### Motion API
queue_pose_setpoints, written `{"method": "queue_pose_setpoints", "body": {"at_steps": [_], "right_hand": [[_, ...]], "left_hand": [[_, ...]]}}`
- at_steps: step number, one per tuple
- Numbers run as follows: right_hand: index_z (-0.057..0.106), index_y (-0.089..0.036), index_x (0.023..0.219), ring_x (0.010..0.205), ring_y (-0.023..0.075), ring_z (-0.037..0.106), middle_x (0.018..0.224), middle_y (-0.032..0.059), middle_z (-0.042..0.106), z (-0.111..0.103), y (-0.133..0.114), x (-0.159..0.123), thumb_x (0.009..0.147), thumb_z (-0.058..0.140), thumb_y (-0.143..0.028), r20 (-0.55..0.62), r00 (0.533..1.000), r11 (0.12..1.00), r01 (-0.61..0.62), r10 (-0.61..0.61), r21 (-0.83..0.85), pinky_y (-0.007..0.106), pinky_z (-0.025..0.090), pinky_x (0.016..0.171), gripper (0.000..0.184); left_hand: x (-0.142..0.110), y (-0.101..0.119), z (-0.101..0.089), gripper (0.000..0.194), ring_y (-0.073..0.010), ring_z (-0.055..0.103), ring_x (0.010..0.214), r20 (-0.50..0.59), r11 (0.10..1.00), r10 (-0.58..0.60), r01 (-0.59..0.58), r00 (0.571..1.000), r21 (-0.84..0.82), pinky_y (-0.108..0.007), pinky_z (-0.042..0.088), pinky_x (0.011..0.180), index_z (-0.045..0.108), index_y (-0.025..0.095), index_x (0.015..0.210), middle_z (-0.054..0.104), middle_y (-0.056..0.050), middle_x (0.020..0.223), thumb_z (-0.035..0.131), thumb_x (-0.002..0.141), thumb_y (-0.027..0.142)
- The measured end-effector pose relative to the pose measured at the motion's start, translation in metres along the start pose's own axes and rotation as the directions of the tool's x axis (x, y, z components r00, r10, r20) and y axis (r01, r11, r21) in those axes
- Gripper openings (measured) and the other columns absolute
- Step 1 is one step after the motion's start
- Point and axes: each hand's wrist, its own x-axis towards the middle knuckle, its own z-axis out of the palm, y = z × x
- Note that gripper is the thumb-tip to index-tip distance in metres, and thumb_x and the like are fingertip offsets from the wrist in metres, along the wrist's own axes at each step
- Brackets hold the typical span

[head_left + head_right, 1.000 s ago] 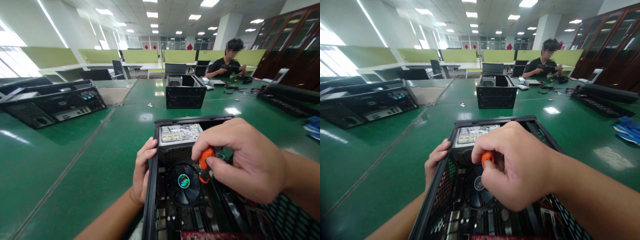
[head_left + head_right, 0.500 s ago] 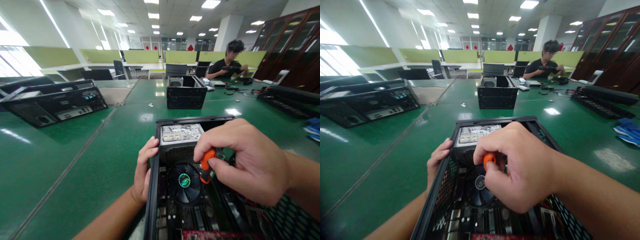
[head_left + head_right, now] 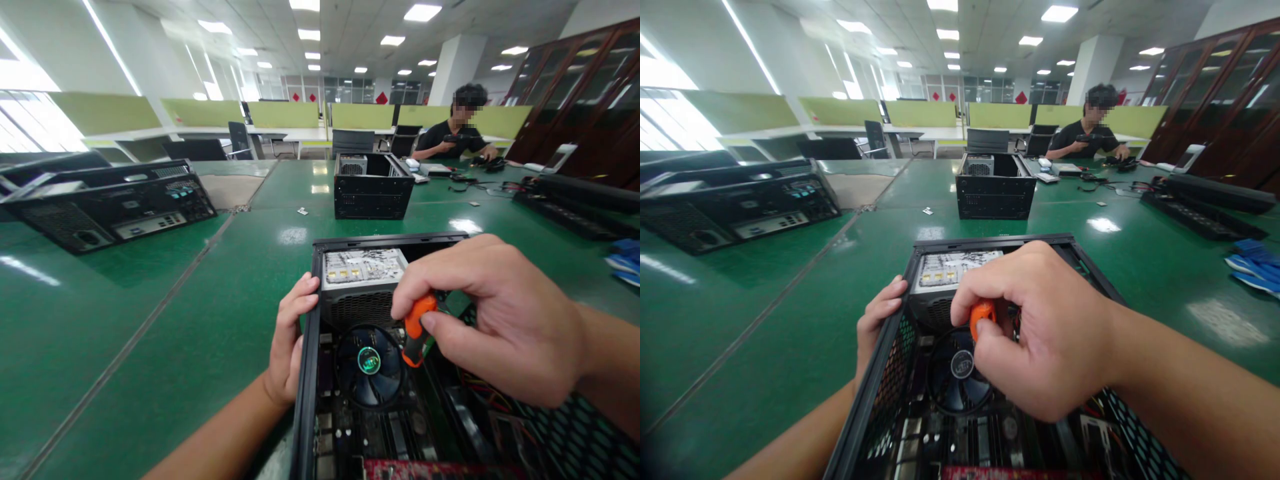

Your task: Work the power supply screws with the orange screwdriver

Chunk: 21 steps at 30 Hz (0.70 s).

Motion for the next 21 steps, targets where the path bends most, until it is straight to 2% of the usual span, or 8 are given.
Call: {"method": "queue_pose_setpoints", "body": {"at_steps": [4,9,12,15,19,21], "right_hand": [[0.083,-0.029,0.09,0.056,0.016,0.063,0.073,-0.0042,0.078,-0.0019,-0.0032,-0.0011,0.09,0.067,-0.015,0.014,0.999,0.999,-0.05,0.051,-0.016,0.033,0.059,0.066,0.021],[0.083,-0.026,0.093,0.058,0.0146,0.059,0.075,-0.0038,0.076,0.0008,0.0005,-0.0034,0.09,0.066,-0.01,0.023,1.0,0.999,0.003,-0.002,-0.045,0.03,0.056,0.065,0.023],[0.086,-0.024,0.095,0.06,0.0144,0.064,0.078,-0.0016,0.081,0.0023,0.0025,-0.002,0.09,0.066,-0.01,0.015,1.0,1.0,0.011,-0.01,-0.02,0.03,0.056,0.065,0.025],[0.089,-0.023,0.093,0.061,0.014,0.07,0.078,-0.002,0.084,0.0021,0.0034,0.0002,0.096,0.077,-0.012,0.028,1.0,1.0,-0.014,0.014,-0.006,0.029,0.057,0.066,0.017],[0.085,-0.023,0.082,0.054,0.0095,0.057,0.066,-0.0072,0.074,-0.0004,0.0034,0.0011,0.098,0.093,-0.017,0.037,0.998,0.999,-0.047,0.046,0.005,0.026,0.048,0.058,0.019],[0.086,-0.022,0.083,0.055,0.0095,0.058,0.068,-0.007,0.075,-0.0018,0.0031,0.0011,0.097,0.092,-0.017,0.06,0.997,0.998,-0.057,0.056,0.028,0.025,0.049,0.059,0.016]], "left_hand": [[-0.0036,-0.002,-0.0005,0.049,-0.0335,0.075,0.179,-0.018,0.999,-0.027,0.027,0.999,-0.024,-0.054,0.063,0.152,0.074,0.037,0.178,0.083,-0.01,0.18,0.075,0.13,0.039],[-0.0058,-0.0039,-0.0008,0.046,-0.0343,0.075,0.178,-0.024,0.999,-0.037,0.037,0.999,-0.016,-0.056,0.065,0.151,0.075,0.036,0.177,0.083,-0.011,0.179,0.073,0.131,0.045],[-0.0053,-0.0037,-0.0015,0.047,-0.0339,0.075,0.178,-0.02,0.999,-0.034,0.034,0.999,0.001,-0.057,0.065,0.15,0.075,0.036,0.178,0.083,-0.01,0.18,0.072,0.131,0.043],[-0.0049,-0.0036,-0.0021,0.049,-0.0327,0.074,0.18,-0.008,1.0,-0.027,0.027,1.0,0.016,-0.056,0.065,0.151,0.074,0.037,0.179,0.082,-0.009,0.182,0.072,0.13,0.039],[-0.0055,-0.0047,-0.002,0.05,-0.0323,0.074,0.18,-0.01,1.0,-0.021,0.021,1.0,0.015,-0.056,0.064,0.151,0.074,0.037,0.179,0.083,-0.008,0.181,0.072,0.129,0.038],[-0.0066,-0.0056,-0.0021,0.049,-0.0328,0.074,0.18,-0.014,1.0,-0.024,0.024,1.0,0.009,-0.056,0.064,0.151,0.074,0.036,0.178,0.083,-0.009,0.18,0.072,0.129,0.039]]}}
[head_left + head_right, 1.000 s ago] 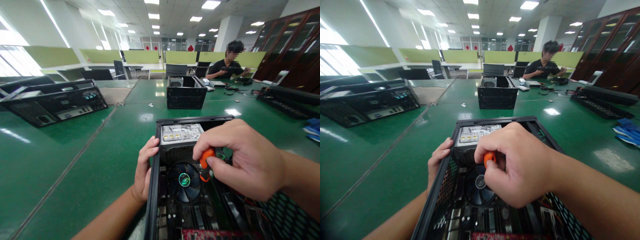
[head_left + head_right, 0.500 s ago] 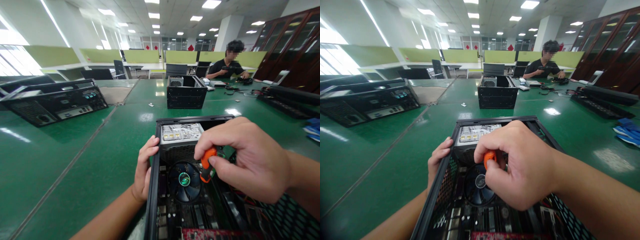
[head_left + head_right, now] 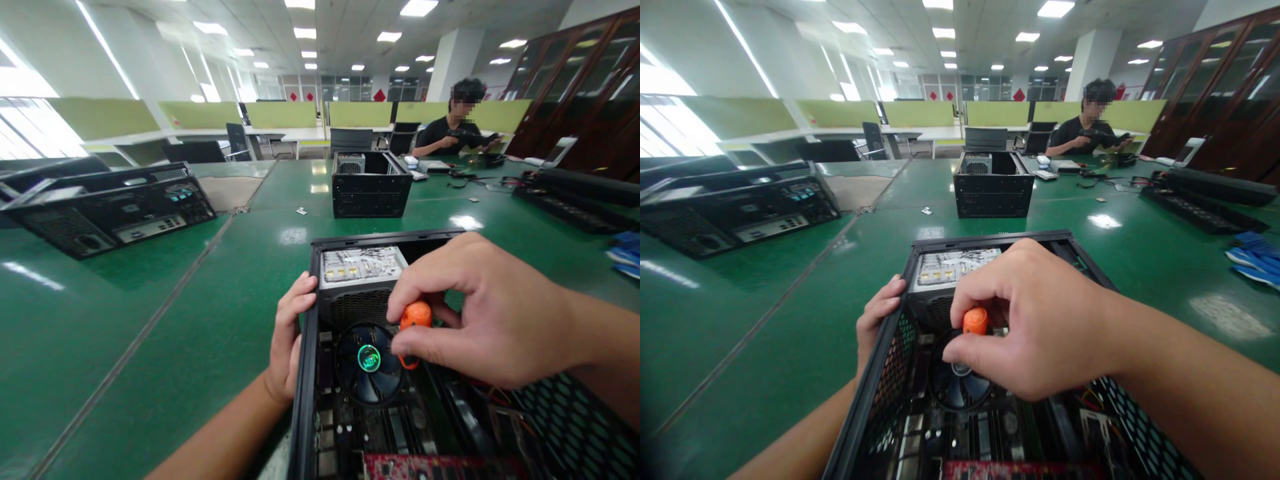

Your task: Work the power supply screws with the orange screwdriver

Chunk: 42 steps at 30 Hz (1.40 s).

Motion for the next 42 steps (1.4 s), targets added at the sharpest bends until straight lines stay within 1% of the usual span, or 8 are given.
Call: {"method": "queue_pose_setpoints", "body": {"at_steps": [3,9,14,17,22,27,34,42], "right_hand": [[0.089,-0.022,0.091,0.064,0.0133,0.071,0.079,-0.0022,0.085,-0.001,0.0,0.0,0.094,0.085,-0.014,0.035,0.999,1.0,0.017,-0.017,-0.006,0.027,0.055,0.065,0.01],[0.095,-0.026,0.117,0.087,0.0217,0.09,0.108,0.0033,0.099,-0.003,-0.001,-0.004,0.095,0.073,-0.008,0.034,0.999,0.999,0.004,-0.003,-0.042,0.03,0.07,0.083,0.037],[0.098,-0.03,0.105,0.082,0.0243,0.09,0.1,0.001,0.098,-0.005,-0.005,-0.004,0.095,0.079,-0.009,0.024,0.997,0.996,-0.075,0.076,-0.052,0.034,0.072,0.078,0.03],[0.1,-0.03,0.112,0.088,0.0292,0.093,0.108,0.0042,0.101,-0.006,-0.005,-0.002,0.105,0.082,-0.021,-0.102,0.989,0.987,-0.114,0.103,-0.109,0.038,0.074,0.076,0.02],[0.099,-0.026,0.127,0.089,0.0312,0.093,0.112,0.0078,0.101,-0.006,0.001,0.003,0.114,0.071,-0.023,-0.285,0.956,0.945,-0.153,0.068,-0.288,0.043,0.075,0.086,0.032],[0.099,-0.022,0.117,0.072,0.0238,0.084,0.093,0.006,0.096,-0.005,0.002,0.007,0.109,0.07,-0.018,-0.251,0.966,0.94,-0.147,0.069,-0.309,0.036,0.068,0.078,0.031],[0.1,-0.024,0.124,0.09,0.0274,0.093,0.114,0.0078,0.103,0.003,0.008,0.003,0.112,0.071,-0.02,-0.267,0.958,0.939,-0.186,0.107,-0.291,0.038,0.071,0.09,0.032],[0.1,-0.025,0.126,0.093,0.0278,0.095,0.116,0.0069,0.103,0.004,0.012,0.002,0.113,0.071,-0.02,-0.259,0.959,0.945,-0.184,0.113,-0.271,0.039,0.073,0.093,0.032]], "left_hand": [[-0.001,0.0,0.0,0.048,-0.035,0.074,0.179,0.001,1.0,-0.01,0.01,1.0,0.001,-0.059,0.065,0.15,0.074,0.036,0.177,0.083,-0.01,0.18,0.072,0.129,0.04],[0.003,0.006,0.003,0.049,-0.0364,0.076,0.178,0.012,1.0,0.027,-0.027,1.0,0.015,-0.062,0.067,0.146,0.073,0.034,0.179,0.083,-0.013,0.179,0.069,0.131,0.043],[0.003,0.006,0.003,0.048,-0.0368,0.077,0.177,0.003,1.0,-0.006,0.006,1.0,-0.007,-0.062,0.067,0.147,0.075,0.035,0.176,0.083,-0.013,0.177,0.074,0.129,0.046],[-0.002,0.003,0.001,0.049,-0.0363,0.074,0.18,0.012,1.0,-0.012,0.012,1.0,0.0,-0.062,0.064,0.149,0.073,0.035,0.178,0.081,-0.013,0.181,0.071,0.13,0.041],[-0.006,0.002,-0.001,0.052,-0.0366,0.072,0.182,0.021,1.0,-0.026,0.026,0.999,0.008,-0.064,0.064,0.15,0.071,0.036,0.18,0.081,-0.013,0.183,0.072,0.128,0.036],[-0.006,0.001,-0.001,0.048,-0.037,0.074,0.179,0.0,0.999,-0.041,0.041,0.999,-0.005,-0.064,0.064,0.15,0.073,0.036,0.177,0.082,-0.012,0.18,0.074,0.128,0.039],[-0.009,-0.001,-0.002,0.053,-0.0375,0.072,0.182,0.017,0.999,-0.043,0.043,0.999,-0.003,-0.065,0.063,0.152,0.071,0.037,0.18,0.08,-0.012,0.183,0.074,0.127,0.036],[-0.008,0.0,-0.001,0.054,-0.0369,0.071,0.183,0.008,0.999,-0.047,0.047,0.999,-0.025,-0.065,0.062,0.153,0.072,0.035,0.178,0.08,-0.013,0.183,0.076,0.125,0.033]]}}
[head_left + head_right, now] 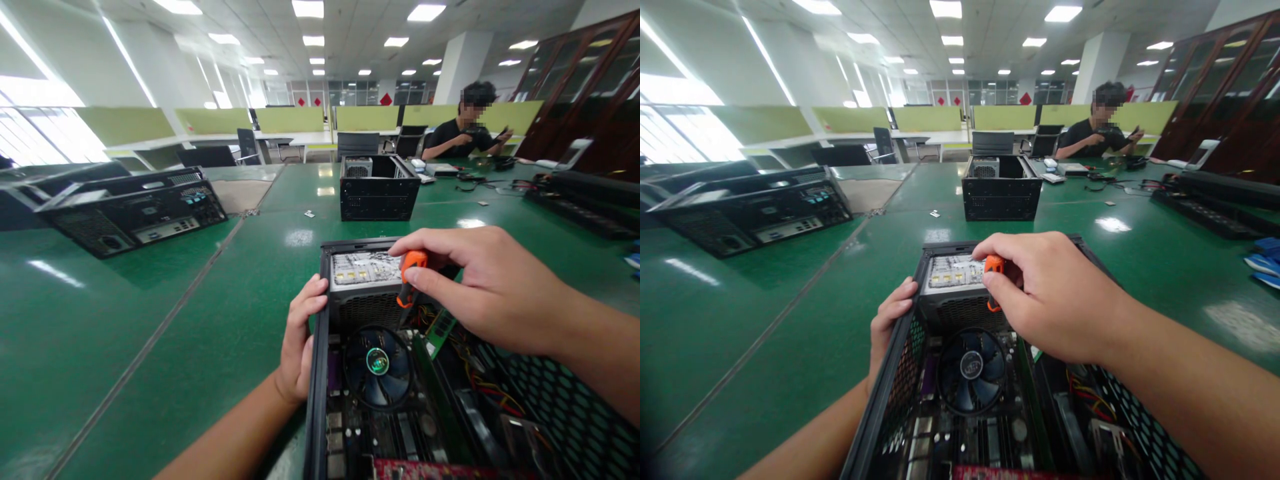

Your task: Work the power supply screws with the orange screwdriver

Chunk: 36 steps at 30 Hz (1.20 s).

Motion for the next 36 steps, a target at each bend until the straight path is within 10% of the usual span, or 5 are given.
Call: {"method": "queue_pose_setpoints", "body": {"at_steps": [16,26,32,36], "right_hand": [[0.098,-0.026,0.127,0.099,0.0282,0.096,0.122,0.0079,0.104,0.004,0.002,0.001,0.114,0.071,-0.019,0.045,0.999,1.0,0.0,0.0,0.005,0.041,0.075,0.101,0.031],[0.095,-0.025,0.099,0.07,0.0196,0.08,0.094,0.0035,0.098,-0.003,-0.002,0.009,0.11,0.087,-0.029,0.137,0.988,0.997,-0.059,0.065,-0.05,0.032,0.056,0.069,0.015],[0.092,-0.021,0.149,0.122,0.0323,0.096,0.146,0.0144,0.1,0.004,0.003,0.003,0.116,0.068,-0.023,0.091,0.994,0.998,-0.06,0.06,0.001,0.045,0.071,0.105,0.041],[0.089,-0.021,0.146,0.107,0.0296,0.095,0.132,0.0126,0.101,0.0,-0.003,0.005,0.115,0.067,-0.018,0.152,0.984,0.994,-0.103,0.096,0.04,0.041,0.072,0.093,0.037]], "left_hand": [[-0.005,-0.003,-0.001,0.049,-0.0393,0.074,0.18,-0.029,0.999,-0.033,0.033,0.999,-0.011,-0.067,0.066,0.15,0.076,0.037,0.173,0.082,-0.013,0.179,0.082,0.124,0.04],[0.0,0.0,0.0,0.049,-0.0373,0.073,0.181,-0.001,1.0,0.003,-0.003,1.0,-0.003,-0.064,0.064,0.151,0.073,0.034,0.176,0.081,-0.014,0.181,0.076,0.127,0.038],[0.007,0.004,0.002,0.055,-0.0364,0.072,0.182,0.018,0.999,0.033,-0.033,0.999,0.022,-0.065,0.063,0.151,0.07,0.036,0.181,0.082,-0.012,0.182,0.074,0.126,0.036],[0.014,0.009,0.005,0.055,-0.0319,0.07,0.184,0.025,0.997,0.077,-0.077,0.997,0.008,-0.055,0.06,0.153,0.069,0.033,0.183,0.08,-0.013,0.184,0.071,0.128,0.035]]}}
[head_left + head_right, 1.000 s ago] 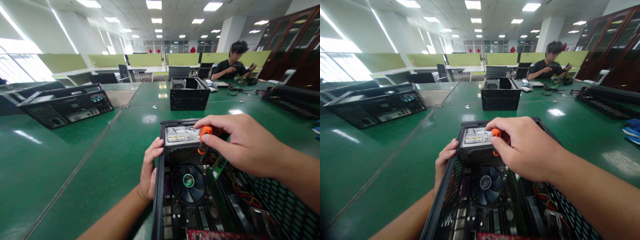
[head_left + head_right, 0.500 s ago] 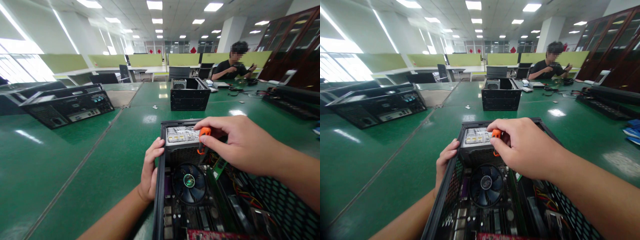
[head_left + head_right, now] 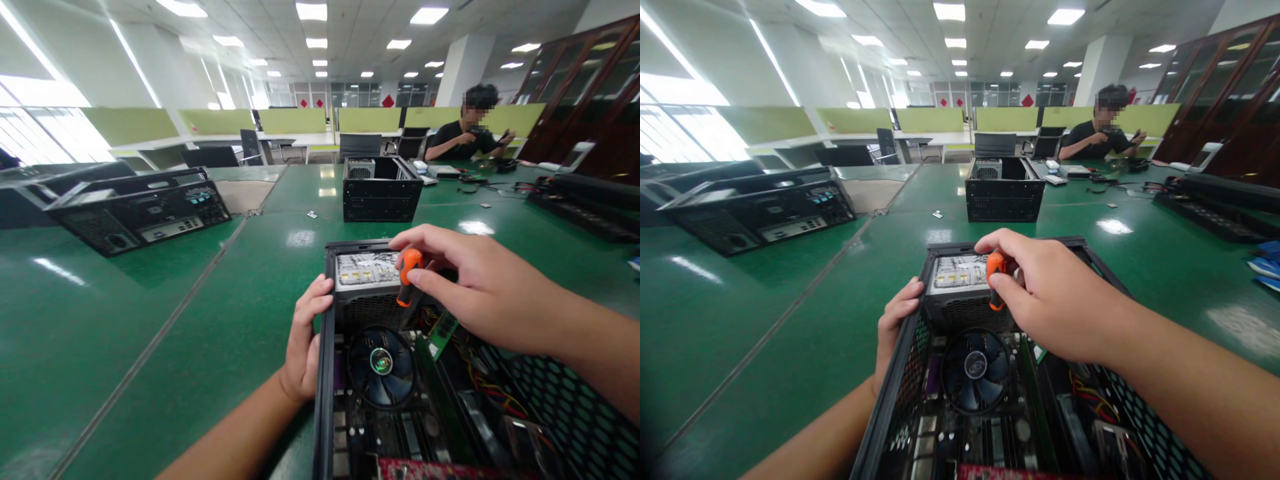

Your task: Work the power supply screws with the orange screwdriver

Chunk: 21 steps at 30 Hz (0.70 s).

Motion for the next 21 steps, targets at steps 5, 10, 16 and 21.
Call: {"method": "queue_pose_setpoints", "body": {"at_steps": [5,10,16,21], "right_hand": [[0.089,-0.021,0.143,0.103,0.0299,0.097,0.125,0.0113,0.101,0.008,-0.009,0.0,0.117,0.07,-0.02,-0.126,0.983,0.99,0.135,-0.131,0.027,0.042,0.075,0.095,0.032],[0.089,-0.014,0.151,0.129,0.0309,0.098,0.142,0.0178,0.1,0.025,-0.02,0.0,0.121,0.066,-0.017,-0.163,0.953,0.961,0.268,-0.255,0.062,0.042,0.078,0.119,0.038],[0.089,-0.012,0.152,0.135,0.0327,0.098,0.147,0.0204,0.099,0.035,-0.02,0.005,0.123,0.063,-0.015,-0.125,0.959,0.96,0.265,-0.254,0.086,0.045,0.079,0.121,0.039],[0.09,-0.014,0.15,0.134,0.0328,0.098,0.15,0.0195,0.099,0.039,-0.018,0.006,0.123,0.065,-0.016,-0.067,0.966,0.959,0.257,-0.25,0.122,0.043,0.079,0.116,0.037]], "left_hand": [[0.0,0.001,0.002,0.051,-0.035,0.074,0.18,-0.018,1.0,-0.008,0.008,1.0,0.006,-0.06,0.064,0.149,0.072,0.033,0.18,0.083,-0.013,0.179,0.072,0.13,0.042],[0.0,0.001,0.002,0.05,-0.0348,0.073,0.181,-0.015,1.0,-0.005,0.005,1.0,0.012,-0.06,0.064,0.149,0.071,0.034,0.181,0.082,-0.012,0.181,0.069,0.131,0.042],[0.0,0.001,0.001,0.054,-0.031,0.068,0.186,0.001,1.0,0.012,-0.012,1.0,0.002,-0.054,0.06,0.153,0.068,0.034,0.185,0.079,-0.011,0.186,0.066,0.131,0.035],[-0.002,0.001,0.001,0.055,-0.0348,0.071,0.183,-0.008,1.0,-0.015,0.015,1.0,0.014,-0.061,0.064,0.15,0.068,0.036,0.184,0.08,-0.011,0.184,0.07,0.129,0.032]]}}
